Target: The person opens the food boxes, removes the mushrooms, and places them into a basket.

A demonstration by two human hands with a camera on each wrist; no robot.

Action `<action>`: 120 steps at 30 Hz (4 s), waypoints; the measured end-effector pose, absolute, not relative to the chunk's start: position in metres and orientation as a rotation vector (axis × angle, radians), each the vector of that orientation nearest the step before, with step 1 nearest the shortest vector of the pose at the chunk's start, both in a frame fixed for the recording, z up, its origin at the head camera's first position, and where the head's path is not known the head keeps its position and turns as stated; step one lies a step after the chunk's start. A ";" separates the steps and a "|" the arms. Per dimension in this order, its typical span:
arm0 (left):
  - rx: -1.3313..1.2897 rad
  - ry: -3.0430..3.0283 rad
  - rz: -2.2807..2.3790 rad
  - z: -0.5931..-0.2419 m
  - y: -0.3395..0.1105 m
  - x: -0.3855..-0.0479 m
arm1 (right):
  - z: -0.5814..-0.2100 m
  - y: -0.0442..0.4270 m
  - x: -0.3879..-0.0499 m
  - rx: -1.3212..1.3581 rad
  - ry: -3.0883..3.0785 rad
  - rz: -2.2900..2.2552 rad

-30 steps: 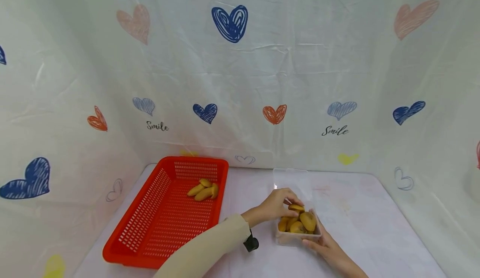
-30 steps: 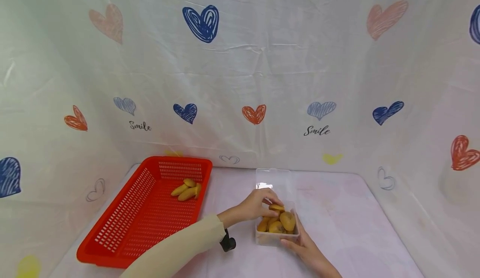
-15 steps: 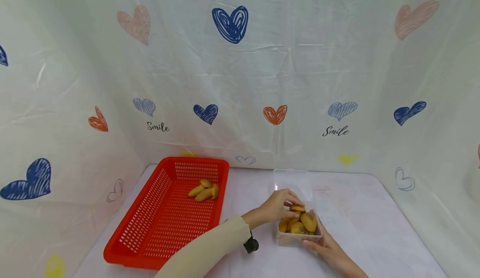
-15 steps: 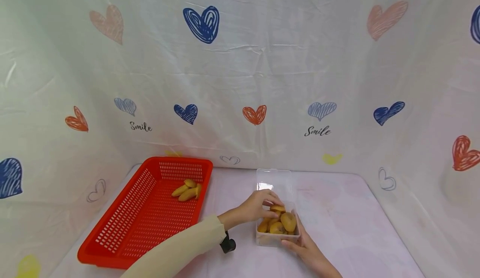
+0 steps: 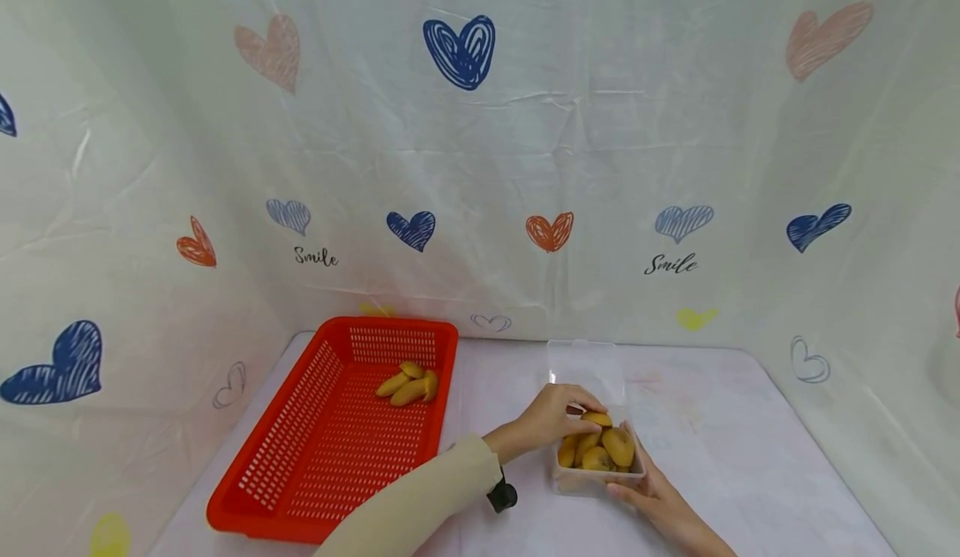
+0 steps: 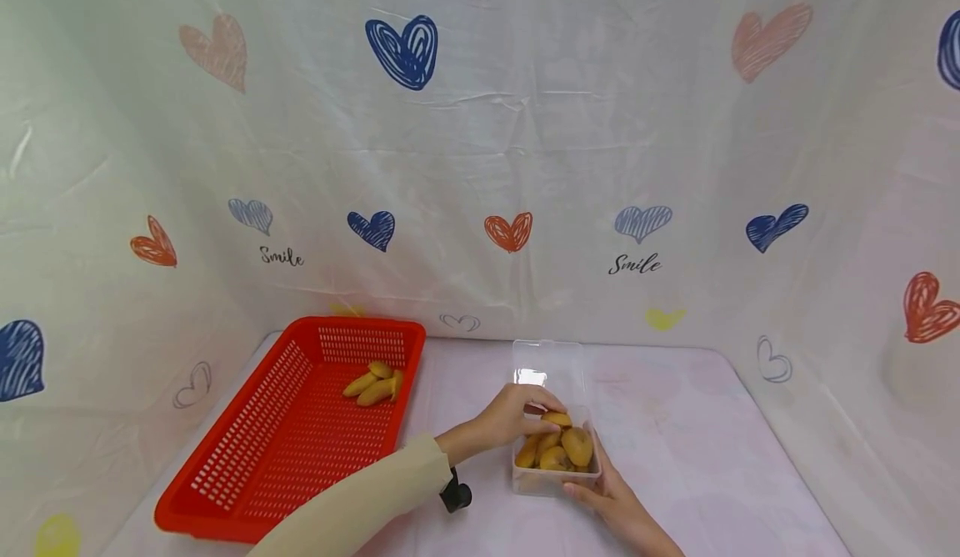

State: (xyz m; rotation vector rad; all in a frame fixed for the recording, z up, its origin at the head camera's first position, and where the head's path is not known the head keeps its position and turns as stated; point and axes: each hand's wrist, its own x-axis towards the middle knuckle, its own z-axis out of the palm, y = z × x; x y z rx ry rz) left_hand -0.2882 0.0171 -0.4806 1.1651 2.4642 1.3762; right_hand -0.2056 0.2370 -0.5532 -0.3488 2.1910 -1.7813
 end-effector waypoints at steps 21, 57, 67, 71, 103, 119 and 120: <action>1.139 2.469 1.544 -0.473 0.016 -0.291 | -0.554 0.236 -0.205 -0.415 2.166 -1.811; 0.793 2.415 1.910 -0.399 -0.092 -0.299 | -0.554 0.237 -0.204 -0.458 2.185 -1.827; 0.651 2.502 1.908 -0.388 -0.143 -0.293 | -0.555 0.238 -0.205 -0.424 2.178 -1.805; 0.601 2.539 1.879 -0.387 -0.159 -0.289 | -0.555 0.238 -0.205 -0.386 2.192 -1.792; 0.722 2.528 1.606 -0.441 -0.246 -0.289 | -0.552 0.237 -0.205 -0.425 2.191 -1.792; 0.743 2.415 1.510 -0.470 -0.251 -0.297 | -0.552 0.235 -0.205 -0.337 2.200 -1.778; 0.746 2.409 1.508 -0.472 -0.251 -0.298 | -0.552 0.235 -0.205 -0.332 2.198 -1.774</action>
